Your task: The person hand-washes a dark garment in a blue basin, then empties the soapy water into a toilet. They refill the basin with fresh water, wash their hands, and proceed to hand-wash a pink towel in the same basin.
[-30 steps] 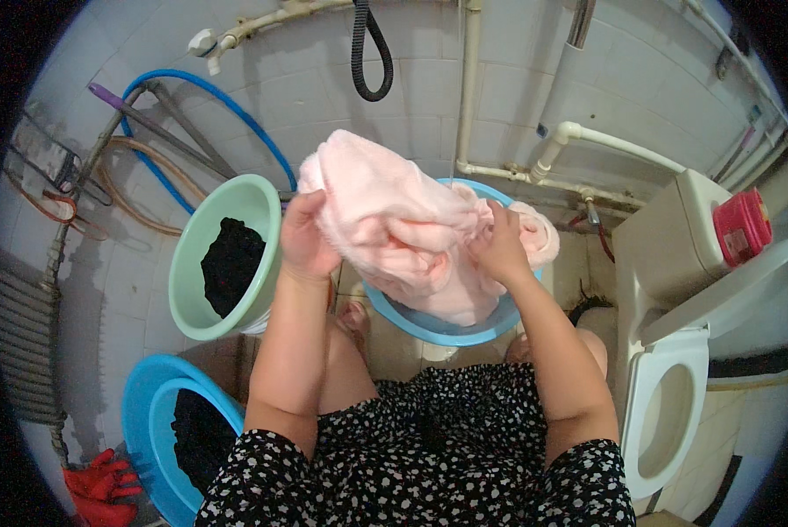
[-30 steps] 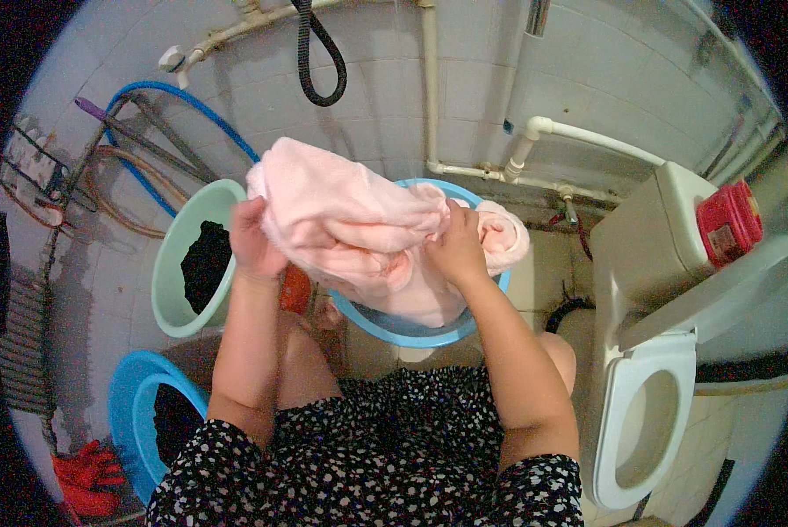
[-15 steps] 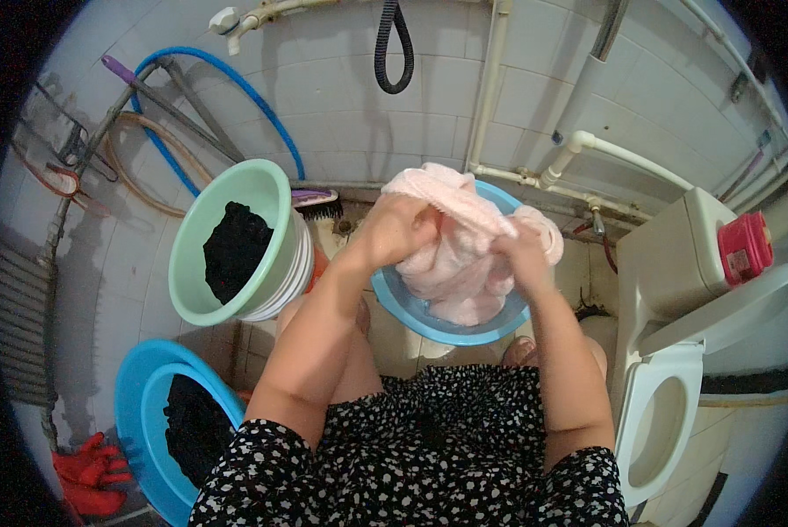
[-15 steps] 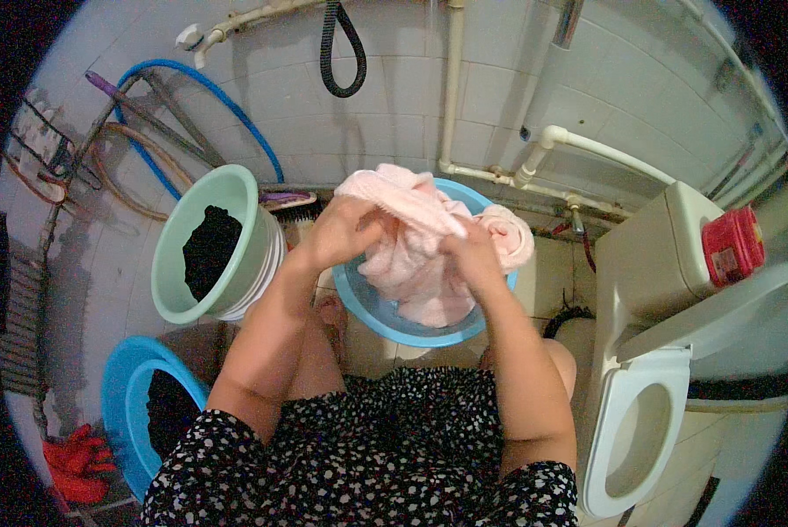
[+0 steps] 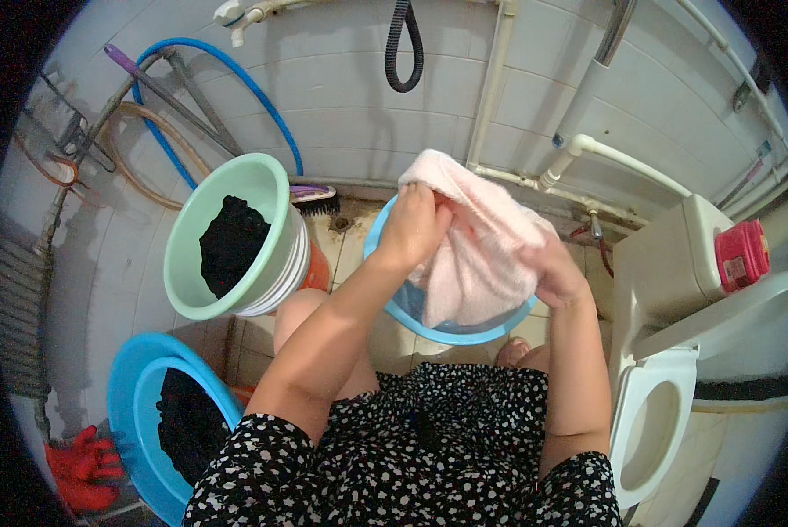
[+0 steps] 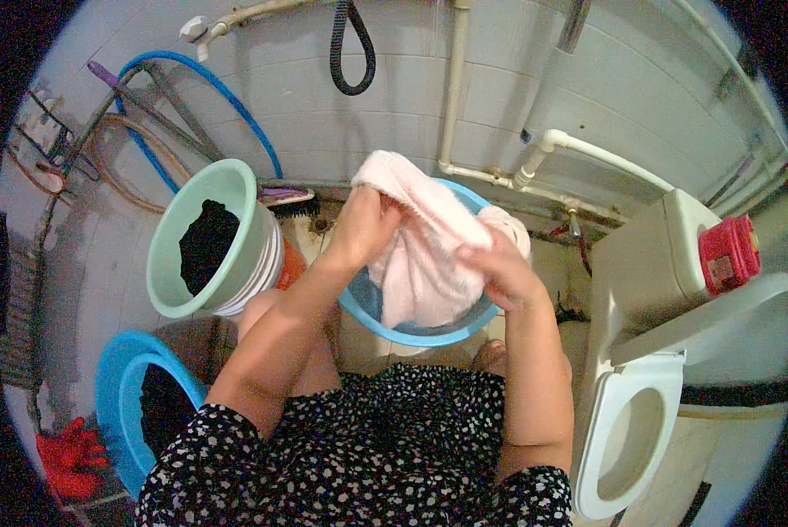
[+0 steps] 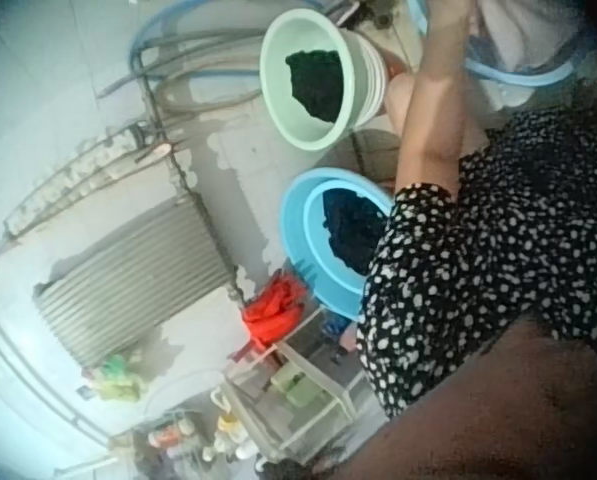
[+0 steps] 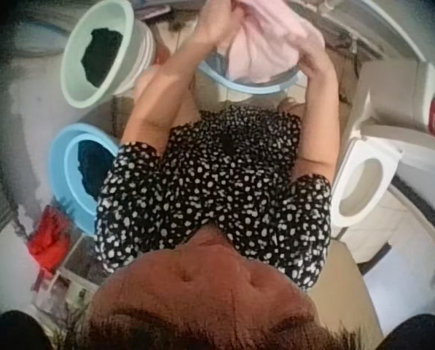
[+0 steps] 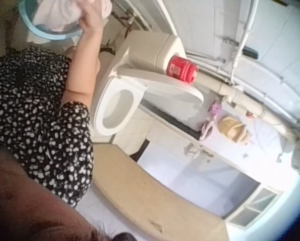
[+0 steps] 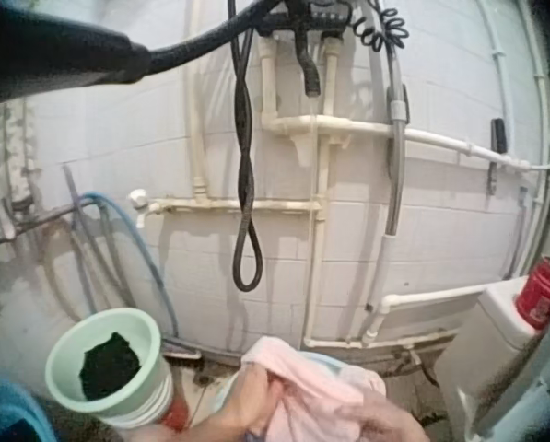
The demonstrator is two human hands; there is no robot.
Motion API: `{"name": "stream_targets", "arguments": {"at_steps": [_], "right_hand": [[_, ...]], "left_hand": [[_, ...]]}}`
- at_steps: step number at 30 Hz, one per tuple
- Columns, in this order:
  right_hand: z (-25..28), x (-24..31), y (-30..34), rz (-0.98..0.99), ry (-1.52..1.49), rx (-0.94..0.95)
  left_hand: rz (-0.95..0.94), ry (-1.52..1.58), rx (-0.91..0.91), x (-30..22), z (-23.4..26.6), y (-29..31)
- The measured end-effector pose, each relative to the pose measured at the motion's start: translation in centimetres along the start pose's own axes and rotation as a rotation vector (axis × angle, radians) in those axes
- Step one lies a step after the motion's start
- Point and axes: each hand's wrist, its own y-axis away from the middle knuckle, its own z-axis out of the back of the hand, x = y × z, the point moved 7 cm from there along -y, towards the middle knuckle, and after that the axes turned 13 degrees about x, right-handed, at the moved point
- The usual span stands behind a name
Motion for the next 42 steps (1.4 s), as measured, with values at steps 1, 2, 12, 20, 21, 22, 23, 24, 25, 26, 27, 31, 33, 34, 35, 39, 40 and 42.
{"name": "stream_targets", "arguments": {"at_steps": [1,2,12,20,21,22,23,24,25,26,27,31,33,34,35,39,40,42], "right_hand": [[-0.2,-0.1,-0.4,-0.06,0.311,0.005],[-0.6,-0.2,-0.9,-0.117,0.622,0.011],[-4.4,-4.7,-1.9,-0.21,0.534,0.046],[-4.4,-8.0,-3.2,0.028,0.359,0.105],[-1.9,-9.3,-3.3,-0.004,0.502,-0.016],[0.6,-10.4,-3.3,-0.039,0.643,-0.137],[2.4,-10.5,-2.9,-0.076,0.785,-0.26],[2.6,-9.5,-3.0,-0.052,0.944,-0.292],[2.6,-8.4,-3.0,-0.026,1.102,-0.322],[2.6,-7.5,-2.7,-0.002,1.264,-0.357],[2.7,-7.9,-2.6,-0.083,1.37,-0.352],[6.3,-10.3,-1.8,-0.424,1.532,-0.364],[8.8,-10.8,-1.9,-0.632,1.338,-0.386],[9.4,-9.5,-2.1,-0.515,1.278,-0.454],[9.5,-7.8,-2.3,-0.397,1.215,-0.516],[6.1,-1.6,-1.8,-0.024,0.973,-0.661],[6.2,-0.7,-1.6,0.091,0.896,-0.672],[7.0,1.5,-0.8,0.316,0.737,-0.691]], "left_hand": [[0.037,0.085,-0.018,-0.1,0.6,-0.2],[0.112,0.163,-0.094,-0.2,0.9,0.1],[-0.057,0.609,-0.141,0.7,-0.7,0.8],[-0.172,1.366,-0.174,3.6,5.5,1.9],[-0.231,1.347,-0.191,4.6,6.2,1.9],[-0.24,1.456,-0.13,3.5,6.5,2.1],[-0.251,1.568,-0.066,2.1,6.9,2.2],[-0.326,1.574,-0.062,1.4,7.7,2.6],[-0.401,1.578,-0.06,0.9,8.4,2.9],[-0.478,1.586,-0.051,0.3,8.9,3.1],[-0.534,1.603,-0.04,0.0,9.6,3.3],[-0.706,1.704,-0.012,-0.3,12.7,4.3],[-0.759,1.734,-0.02,0.0,14.3,4.9],[-0.773,1.741,-0.034,0.4,15.0,5.1],[-0.785,1.747,-0.05,0.6,15.7,5.5],[-0.759,1.726,-0.155,2.6,18.1,6.3],[-0.745,1.716,-0.18,2.9,18.6,6.5],[-0.696,1.699,-0.226,3.7,18.7,6.4]]}}
